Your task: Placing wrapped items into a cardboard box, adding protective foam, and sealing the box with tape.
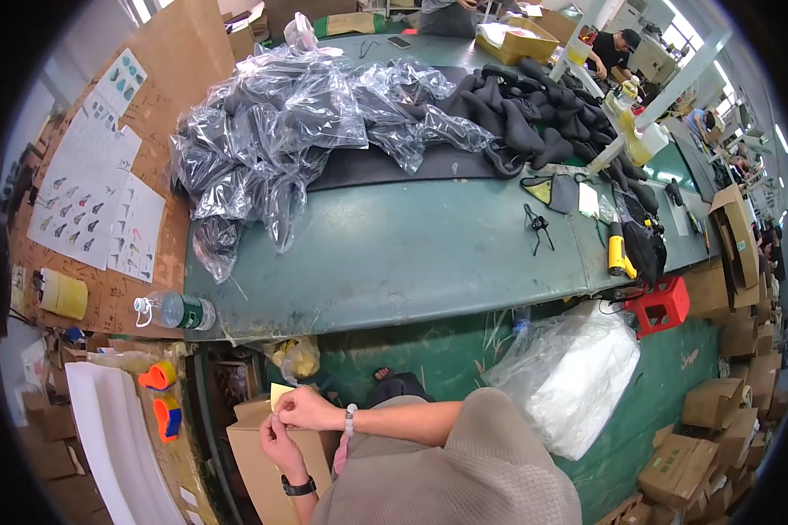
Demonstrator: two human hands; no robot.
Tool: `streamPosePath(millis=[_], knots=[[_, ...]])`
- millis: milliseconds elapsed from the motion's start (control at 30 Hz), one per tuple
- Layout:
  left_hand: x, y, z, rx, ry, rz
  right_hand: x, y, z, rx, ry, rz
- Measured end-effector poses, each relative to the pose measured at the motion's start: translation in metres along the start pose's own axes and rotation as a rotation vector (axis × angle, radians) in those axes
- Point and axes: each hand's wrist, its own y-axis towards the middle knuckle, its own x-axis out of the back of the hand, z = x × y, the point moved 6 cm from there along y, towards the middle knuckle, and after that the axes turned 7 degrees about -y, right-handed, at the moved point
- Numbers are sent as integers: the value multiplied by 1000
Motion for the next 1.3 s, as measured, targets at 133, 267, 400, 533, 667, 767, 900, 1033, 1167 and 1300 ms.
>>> streamPosePath(millis=[133, 267, 400, 533, 667, 767, 900, 1033, 1167, 1300], knots=[[15, -5, 11, 105, -62, 6, -8, -1, 4, 10, -67, 58], [29, -10, 19, 74, -33, -3, -16, -1, 5, 4, -22, 105], [37, -16, 21, 133, -28, -20, -26, -2, -2, -20, -14, 149], [43, -19, 29, 220, -110, 37, -30, -7, -7, -53, -21, 156], [45, -29, 26, 341, -295, -49, -39, -11, -12, -61, -52, 209], [41, -36, 32, 471, -380, 18, -29, -13, -3, 65, -177, 208], [33, -32, 36, 380, -196, 104, -18, -14, -24, -234, 7, 302], [36, -42, 32, 442, -235, 63, -24, -8, -42, -344, -41, 354], [73, -61, 52, 378, 29, -181, -16, 27, -80, -419, 151, 356], [117, -96, 72, 516, -85, -443, 7, 124, -164, -511, 321, 45]])
